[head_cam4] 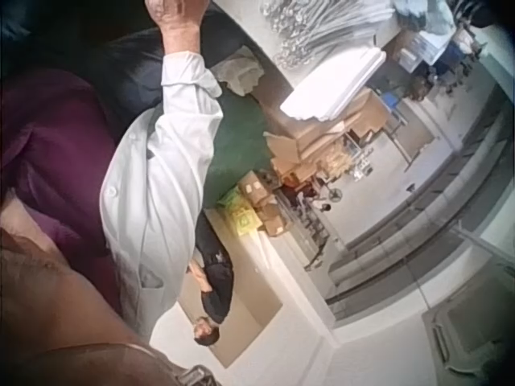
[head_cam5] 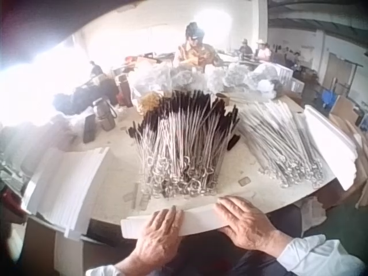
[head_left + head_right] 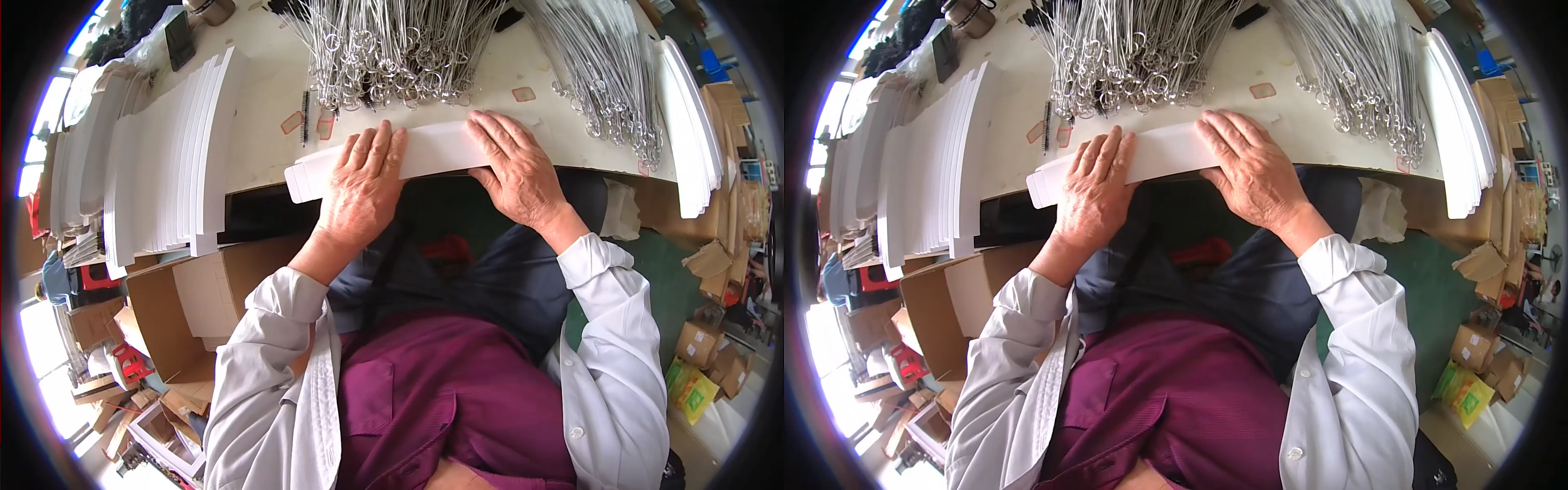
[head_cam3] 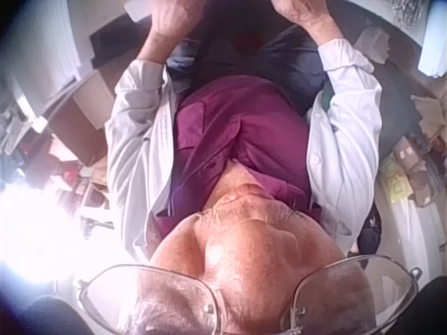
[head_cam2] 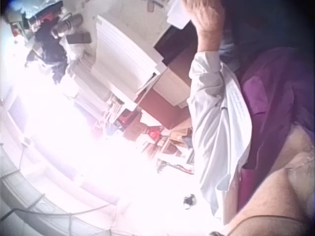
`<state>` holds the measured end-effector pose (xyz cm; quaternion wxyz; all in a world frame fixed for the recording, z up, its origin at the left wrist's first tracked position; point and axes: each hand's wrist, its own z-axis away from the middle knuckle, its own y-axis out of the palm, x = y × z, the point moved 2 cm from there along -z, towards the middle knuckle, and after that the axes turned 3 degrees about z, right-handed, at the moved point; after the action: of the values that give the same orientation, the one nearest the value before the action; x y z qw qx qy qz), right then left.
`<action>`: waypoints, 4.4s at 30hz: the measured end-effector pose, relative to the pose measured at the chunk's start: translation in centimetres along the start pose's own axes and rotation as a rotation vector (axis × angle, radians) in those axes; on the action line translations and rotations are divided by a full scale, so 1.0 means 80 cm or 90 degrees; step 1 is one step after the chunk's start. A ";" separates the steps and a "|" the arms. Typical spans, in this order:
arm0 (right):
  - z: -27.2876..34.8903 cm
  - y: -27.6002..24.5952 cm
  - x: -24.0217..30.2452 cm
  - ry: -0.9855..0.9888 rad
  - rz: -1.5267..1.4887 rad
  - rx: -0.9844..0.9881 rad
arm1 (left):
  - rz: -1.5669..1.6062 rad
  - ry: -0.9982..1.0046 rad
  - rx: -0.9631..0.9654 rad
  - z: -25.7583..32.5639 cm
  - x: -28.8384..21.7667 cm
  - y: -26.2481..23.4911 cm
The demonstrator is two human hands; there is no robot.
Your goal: Packing industrial cleaning brushes into white cardboard sleeves at an assembly table.
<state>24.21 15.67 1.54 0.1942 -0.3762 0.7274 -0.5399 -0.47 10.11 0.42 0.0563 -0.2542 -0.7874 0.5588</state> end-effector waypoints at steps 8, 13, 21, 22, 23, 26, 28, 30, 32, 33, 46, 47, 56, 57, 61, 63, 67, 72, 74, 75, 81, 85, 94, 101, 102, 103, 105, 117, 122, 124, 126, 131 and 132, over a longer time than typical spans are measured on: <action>-0.042 0.028 0.065 -0.071 0.045 0.011 | -0.078 -0.008 0.025 0.011 0.006 0.010; -0.035 0.037 0.056 -0.076 0.064 0.005 | -0.090 0.037 0.062 0.017 0.019 0.001; 0.012 0.011 -0.013 0.047 0.093 0.000 | -0.136 -0.023 0.043 0.060 0.058 -0.031; 0.018 0.010 -0.019 0.058 0.098 0.000 | -0.149 -0.028 0.045 0.066 0.063 -0.033; 0.022 0.007 -0.025 0.058 0.100 -0.003 | -0.164 -0.033 0.046 0.069 0.065 -0.034; 0.025 -0.004 -0.036 0.058 0.072 -0.012 | -0.170 -0.038 0.046 0.068 0.065 -0.035; 0.023 -0.015 -0.038 0.048 0.056 -0.021 | -0.185 -0.038 0.051 0.068 0.063 -0.041; 0.027 -0.022 -0.039 0.039 0.039 -0.028 | -0.186 -0.025 0.094 0.070 0.058 -0.059; 0.036 -0.029 -0.037 -0.007 0.046 -0.060 | -0.176 -0.034 0.115 0.071 0.042 -0.077; 0.037 -0.032 -0.034 -0.007 0.046 -0.062 | -0.166 -0.045 0.138 0.070 0.034 -0.086; 0.000 -0.036 0.077 -0.053 -0.154 -0.134 | 0.313 -0.178 0.346 -0.003 -0.036 -0.057; 0.003 -0.039 0.079 0.005 -0.167 -0.165 | 0.315 -0.179 0.348 0.002 -0.034 -0.054; 0.063 -0.003 0.091 0.182 -0.297 -0.268 | 0.289 -0.245 0.277 0.031 -0.051 -0.041; 0.062 -0.002 0.093 0.184 -0.296 -0.266 | 0.282 -0.260 0.285 0.032 -0.050 -0.040; 0.067 0.018 0.109 0.272 -0.483 -0.248 | 0.297 -0.264 0.266 0.049 -0.053 -0.025; 0.070 0.024 0.109 0.427 -0.736 -0.083 | 0.291 -0.253 0.252 0.058 -0.056 -0.021; 0.076 0.038 0.119 0.468 -0.840 -0.032 | 0.332 -0.247 0.252 0.060 -0.062 -0.016; 0.070 0.026 0.128 0.407 -0.735 0.032 | 0.442 -0.276 0.243 0.047 -0.072 -0.012; 0.071 0.028 0.128 0.402 -0.728 0.034 | 0.453 -0.271 0.225 0.050 -0.071 -0.005; 0.072 0.029 0.129 0.410 -0.727 0.039 | 0.454 -0.267 0.224 0.054 -0.071 -0.003; 0.077 0.030 0.133 0.376 -0.672 0.022 | 0.405 -0.252 0.206 0.063 -0.079 0.000; 0.080 0.034 0.142 0.361 -0.691 -0.090 | 0.390 -0.231 0.196 0.068 -0.081 0.000; 0.086 0.040 0.149 0.396 -0.668 -0.072 | 0.417 -0.272 0.179 0.081 -0.087 0.012; 0.080 0.037 0.146 0.250 -0.472 -0.128 | 0.450 -0.291 0.125 0.087 -0.093 0.008; 0.081 0.038 0.144 0.256 -0.486 -0.135 | 0.442 -0.317 0.136 0.086 -0.094 0.006; 0.082 0.037 0.146 0.256 -0.486 -0.134 | 0.434 -0.342 0.146 0.086 -0.095 0.006; 0.090 0.046 0.148 0.527 -0.717 -0.037 | 0.421 -0.342 0.151 0.088 -0.096 0.010; 0.082 0.058 0.158 0.570 -0.807 -0.083 | 0.366 -0.349 0.143 0.092 -0.101 0.018; 0.085 0.052 0.144 0.661 -0.871 -0.020 | 0.324 -0.293 0.146 0.102 -0.100 0.017; 0.087 0.055 0.139 0.670 -0.885 -0.018 | 0.341 -0.312 0.187 0.110 -0.099 0.018; 0.086 0.055 0.142 0.675 -0.895 -0.036 | 0.342 -0.317 0.189 0.109 -0.099 0.016; 0.088 0.056 0.137 0.701 -0.931 -0.005 | 0.355 -0.317 0.160 0.114 -0.099 0.017; 0.089 0.056 0.136 0.713 -0.947 0.010 | 0.355 -0.316 0.162 0.113 -0.100 0.017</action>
<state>20.59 3.50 -3.74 -0.5788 -0.4289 0.2832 -0.6331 3.48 -0.98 -2.59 -0.2590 -0.3065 -0.6024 0.6900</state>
